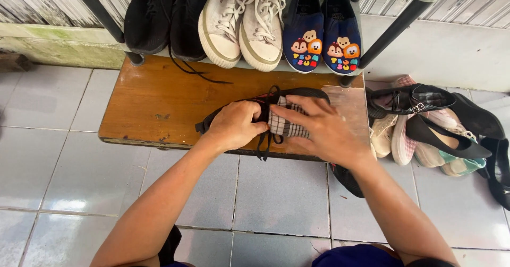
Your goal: The person wipes a white sneaker with a checkered cloth, places it on a shoe rack, then wipes a black sneaker and places it on the rack. They also briefly handle a pair of blue slippers with cartoon characters before returning to wipe the black sneaker again.
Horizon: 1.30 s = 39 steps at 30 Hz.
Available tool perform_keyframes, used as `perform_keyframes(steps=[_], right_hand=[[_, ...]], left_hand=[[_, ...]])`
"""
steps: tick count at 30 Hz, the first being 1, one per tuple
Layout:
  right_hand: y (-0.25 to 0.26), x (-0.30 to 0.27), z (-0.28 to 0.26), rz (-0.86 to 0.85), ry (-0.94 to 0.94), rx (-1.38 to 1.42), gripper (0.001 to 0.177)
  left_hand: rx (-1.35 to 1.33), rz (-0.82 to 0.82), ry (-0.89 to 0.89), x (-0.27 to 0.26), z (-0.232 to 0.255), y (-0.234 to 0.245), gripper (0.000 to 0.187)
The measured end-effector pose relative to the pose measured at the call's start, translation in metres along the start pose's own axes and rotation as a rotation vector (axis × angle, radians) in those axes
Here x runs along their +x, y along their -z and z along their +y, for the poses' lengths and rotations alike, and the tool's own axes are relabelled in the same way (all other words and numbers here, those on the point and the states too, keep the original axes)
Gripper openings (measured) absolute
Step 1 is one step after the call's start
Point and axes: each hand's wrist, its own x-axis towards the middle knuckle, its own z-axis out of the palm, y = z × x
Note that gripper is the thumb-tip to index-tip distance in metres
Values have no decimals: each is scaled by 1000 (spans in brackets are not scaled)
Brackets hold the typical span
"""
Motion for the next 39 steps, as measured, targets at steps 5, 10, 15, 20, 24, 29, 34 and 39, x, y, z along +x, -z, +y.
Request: perform_keyframes(steps=[5,10,15,20,24,29,34,39], right_hand=[[-6,4,33,-60,-52,-37,61],[13,-17,66,-219,-357,-187,54],[0,-9,38,9,-146,-7,66],[-10,-6,48,-89,-59,34,46],[-2,-26,86,-112,-283,-206,43],[-12,-12,56,35,-154,-102,46],[-17,-15,73,44,-104,-103,41],[-3,-31,101,138,-256,-172,49]], left_hand=[[-40,79,35,2,-3,-9,24],[-86,142,64,-1,-5,-12,22],[-200,160,32,-7,0,-7,36],[-157,67,82,-15,15,2,67],[-237,104,69,-18,14,3,68],[-324,173,11,-7,-5,-12,56],[-404,214,-44,-12,-14,-9,48],[-313,197,-106,-24,-14,0,33]])
